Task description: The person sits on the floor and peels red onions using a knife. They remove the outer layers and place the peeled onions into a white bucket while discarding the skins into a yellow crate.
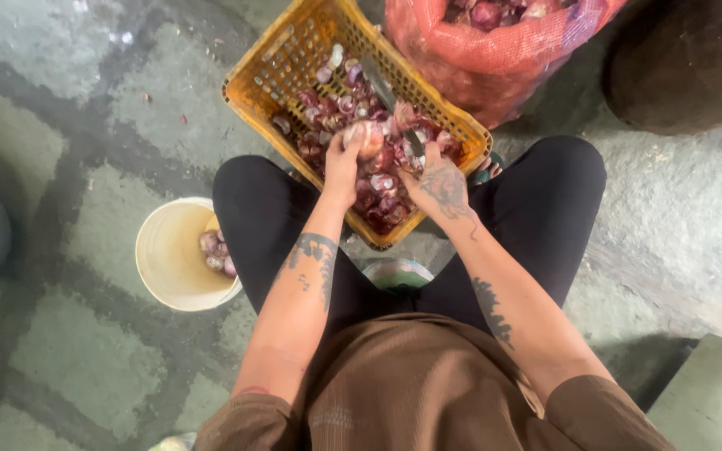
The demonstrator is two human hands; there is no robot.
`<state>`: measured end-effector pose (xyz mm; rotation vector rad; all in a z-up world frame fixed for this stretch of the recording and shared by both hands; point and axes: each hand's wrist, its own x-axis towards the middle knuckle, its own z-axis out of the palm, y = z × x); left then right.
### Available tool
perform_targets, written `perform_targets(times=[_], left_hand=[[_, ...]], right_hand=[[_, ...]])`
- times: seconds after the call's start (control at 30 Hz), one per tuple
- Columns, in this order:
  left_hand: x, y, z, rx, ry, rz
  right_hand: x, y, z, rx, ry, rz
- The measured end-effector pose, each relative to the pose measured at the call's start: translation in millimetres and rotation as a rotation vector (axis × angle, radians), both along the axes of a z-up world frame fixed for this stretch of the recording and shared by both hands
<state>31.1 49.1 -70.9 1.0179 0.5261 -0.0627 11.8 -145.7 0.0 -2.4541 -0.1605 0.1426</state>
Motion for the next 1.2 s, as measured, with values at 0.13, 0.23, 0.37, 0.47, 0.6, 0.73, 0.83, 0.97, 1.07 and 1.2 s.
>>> perform_targets(times=[0.13,0.23,0.37,0.47,0.6,0.73,0.83,0.97,1.07,1.2], left_hand=[[-3.9,-5.6,3.7,-0.007,-0.059,-0.042],[-9.9,-0.3,14.2,-0.113,-0.065,-0.100],[-14.4,-1.9,29.2,-0.172,-0.108,-0.256],[-17.6,-10.2,34.0,-0.158,-0.082,-0.259],[-23.4,-16.7,32.3,-0.116,-0.185,-0.298],[-23.2,-22.1,29.9,0.021,-0.235,-0.290],[-26.7,-26.1,30.8,-0.029,-0.232,-0.216],[-26.7,-26.1,41.0,0.111,-0.304,-0.145],[-30.3,-27.2,45.6,-0.033,-0.304,-0.156],[-28.3,-22.9,50.9,-0.068,-0.293,-0.185]], right_hand=[[-0.6,-4.0,-8.1,-0.279,-0.314,-0.049],[2.0,-0.2,2.6,-0.080,-0.151,-0.056],[2.6,6.4,25.3,0.085,0.111,-0.064],[-0.7,11.4,33.9,0.026,0.138,-0.061],[0.7,12.0,31.1,0.060,0.093,-0.065],[4.4,9.5,22.8,0.043,0.089,-0.043],[-2.8,14.7,19.0,0.090,0.003,-0.033],[-9.8,21.9,26.8,0.051,0.053,-0.074],[-3.8,12.5,34.4,0.089,-0.047,0.002],[9.6,7.9,39.3,0.279,-0.386,0.136]])
